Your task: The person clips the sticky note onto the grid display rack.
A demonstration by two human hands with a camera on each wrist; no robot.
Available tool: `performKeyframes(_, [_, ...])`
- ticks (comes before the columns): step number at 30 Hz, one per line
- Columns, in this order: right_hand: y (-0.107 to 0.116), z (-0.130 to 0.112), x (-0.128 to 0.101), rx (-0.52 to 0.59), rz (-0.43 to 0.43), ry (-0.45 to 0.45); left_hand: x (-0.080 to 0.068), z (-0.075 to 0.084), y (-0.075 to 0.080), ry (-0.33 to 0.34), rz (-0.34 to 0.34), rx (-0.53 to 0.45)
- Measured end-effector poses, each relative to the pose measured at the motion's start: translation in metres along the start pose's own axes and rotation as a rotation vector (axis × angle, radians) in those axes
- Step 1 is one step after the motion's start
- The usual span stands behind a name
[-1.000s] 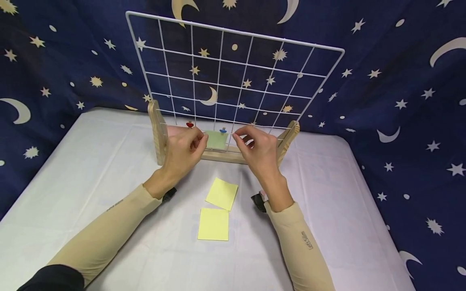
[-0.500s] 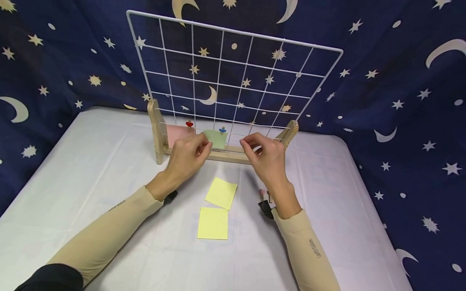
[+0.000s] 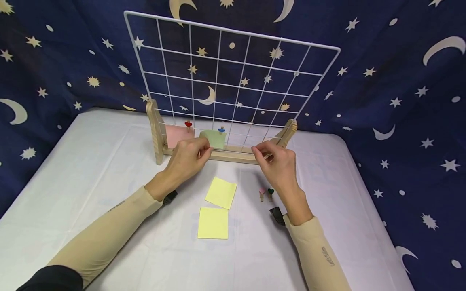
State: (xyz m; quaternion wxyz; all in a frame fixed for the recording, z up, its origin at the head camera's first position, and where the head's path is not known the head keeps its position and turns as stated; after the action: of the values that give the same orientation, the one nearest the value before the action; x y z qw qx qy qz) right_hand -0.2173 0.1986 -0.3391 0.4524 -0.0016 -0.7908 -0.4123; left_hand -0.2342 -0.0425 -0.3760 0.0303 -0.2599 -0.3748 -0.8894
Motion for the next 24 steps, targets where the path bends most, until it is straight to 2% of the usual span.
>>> performKeyframes(12, [0.007,0.016,-0.019,-0.037,-0.035,-0.03,-0.002,-0.005,-0.013,0.07,-0.188,0.034])
performKeyframes(16, [0.006,0.024,-0.028,-0.055,-0.09,-0.053,-0.004,-0.004,-0.019,0.073,-0.236,0.055])
performKeyframes(24, [0.007,0.035,-0.043,-0.095,-0.198,-0.095,-0.007,-0.001,-0.027,0.065,-0.291,0.077])
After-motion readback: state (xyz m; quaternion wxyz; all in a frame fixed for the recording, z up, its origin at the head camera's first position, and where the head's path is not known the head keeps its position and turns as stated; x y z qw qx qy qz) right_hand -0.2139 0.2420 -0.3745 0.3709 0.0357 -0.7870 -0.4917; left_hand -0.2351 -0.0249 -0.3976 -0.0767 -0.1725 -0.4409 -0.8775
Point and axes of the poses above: each hand's wrist, its own x-axis towards the middle knuckle, its own y-axis out of the back of the hand, z = x × y, the point moved 7 cm from there along x, towards the middle knuckle, and after that the axes turned 11 degrees about y, right-handed, at the moved point
